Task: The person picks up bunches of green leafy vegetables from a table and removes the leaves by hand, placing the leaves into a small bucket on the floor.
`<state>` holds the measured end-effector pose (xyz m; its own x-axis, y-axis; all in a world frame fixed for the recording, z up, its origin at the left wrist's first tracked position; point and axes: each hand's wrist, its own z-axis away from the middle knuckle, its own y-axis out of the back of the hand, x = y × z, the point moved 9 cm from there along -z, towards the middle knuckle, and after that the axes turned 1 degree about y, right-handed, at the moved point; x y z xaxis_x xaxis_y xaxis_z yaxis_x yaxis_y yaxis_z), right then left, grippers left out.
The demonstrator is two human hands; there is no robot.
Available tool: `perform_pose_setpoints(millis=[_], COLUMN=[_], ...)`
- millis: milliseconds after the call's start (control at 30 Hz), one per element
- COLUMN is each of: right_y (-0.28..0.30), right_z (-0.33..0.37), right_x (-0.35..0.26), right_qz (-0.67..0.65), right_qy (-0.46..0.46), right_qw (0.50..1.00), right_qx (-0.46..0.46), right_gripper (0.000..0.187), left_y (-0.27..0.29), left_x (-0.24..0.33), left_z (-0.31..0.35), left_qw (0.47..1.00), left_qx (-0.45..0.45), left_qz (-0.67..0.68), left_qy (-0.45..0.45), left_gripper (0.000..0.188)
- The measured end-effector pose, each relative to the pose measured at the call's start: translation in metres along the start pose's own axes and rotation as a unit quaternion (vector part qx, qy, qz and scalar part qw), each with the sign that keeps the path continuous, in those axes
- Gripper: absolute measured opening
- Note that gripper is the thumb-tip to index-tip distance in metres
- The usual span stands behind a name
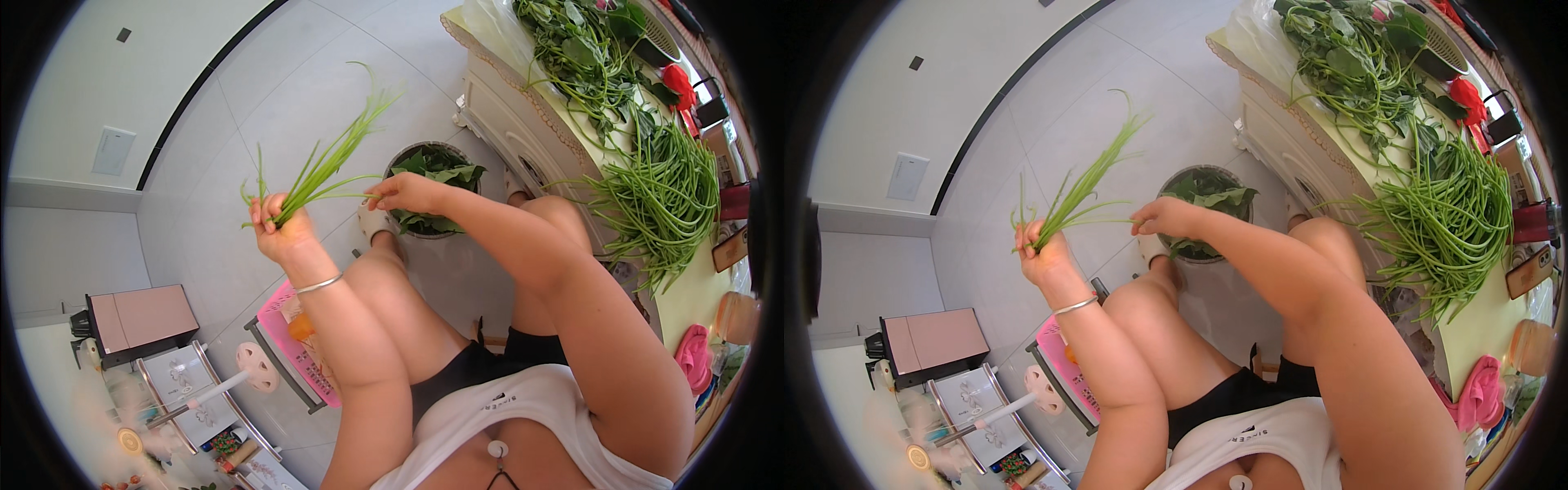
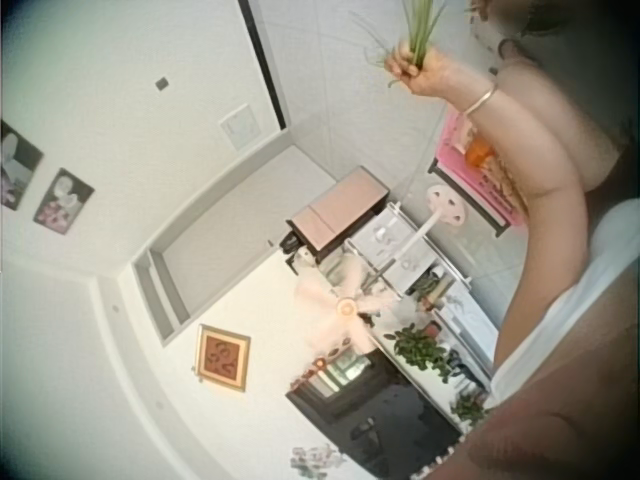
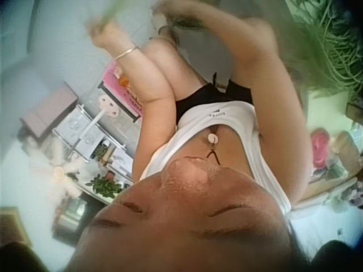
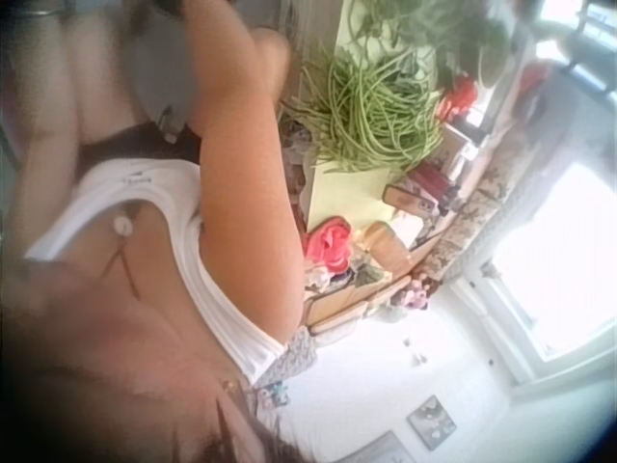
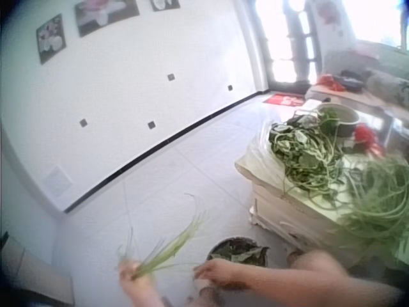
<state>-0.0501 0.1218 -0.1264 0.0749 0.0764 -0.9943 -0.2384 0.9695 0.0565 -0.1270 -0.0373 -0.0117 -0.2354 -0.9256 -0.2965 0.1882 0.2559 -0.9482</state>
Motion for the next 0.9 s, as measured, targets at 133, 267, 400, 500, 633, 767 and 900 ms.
perform_pose_setpoints(millis=[133,267,400,500,633,767,900], right_y=[0.022,0.037,0.045,0.067,0.116,0.163,0.146], right_z=[0.004,0.009,0.012,0.016,0.032,0.033,0.033], right_x=[0.002,-0.032,-0.061,-0.058,0.010,0.017,0.060], right_qz=[-0.144,0.056,0.344,0.244,-0.086,-0.259,-0.180], right_qy=[-0.041,-0.010,0.099,-0.001,-0.165,-0.083,-0.136], right_qw=[0.989,0.998,0.924,0.935,0.892,0.880,0.916], right_qx=[-0.019,0.023,0.135,0.257,0.413,0.389,0.330], right_gripper=[0.019,0.022,0.023,0.024,0.024,0.018,0.030], left_y=[-0.006,-0.007,-0.009,-0.010,-0.023,-0.032,-0.029], left_x=[0.051,0.069,0.056,0.046,0.058,0.060,0.026], left_z=[0.003,0.007,0.007,0.013,0.008,0.026,0.024], left_qw=[0.994,0.994,0.990,0.985,0.979,0.956,0.912], left_qx=[0.019,0.002,-0.007,-0.006,-0.117,-0.046,0.005], left_qz=[-0.043,-0.055,-0.107,-0.136,-0.131,-0.224,-0.382], left_qy=[-0.097,-0.097,-0.089,-0.104,-0.100,-0.181,-0.150], left_gripper=[0.034,0.033,0.032,0.028,0.020,0.014,0.014])
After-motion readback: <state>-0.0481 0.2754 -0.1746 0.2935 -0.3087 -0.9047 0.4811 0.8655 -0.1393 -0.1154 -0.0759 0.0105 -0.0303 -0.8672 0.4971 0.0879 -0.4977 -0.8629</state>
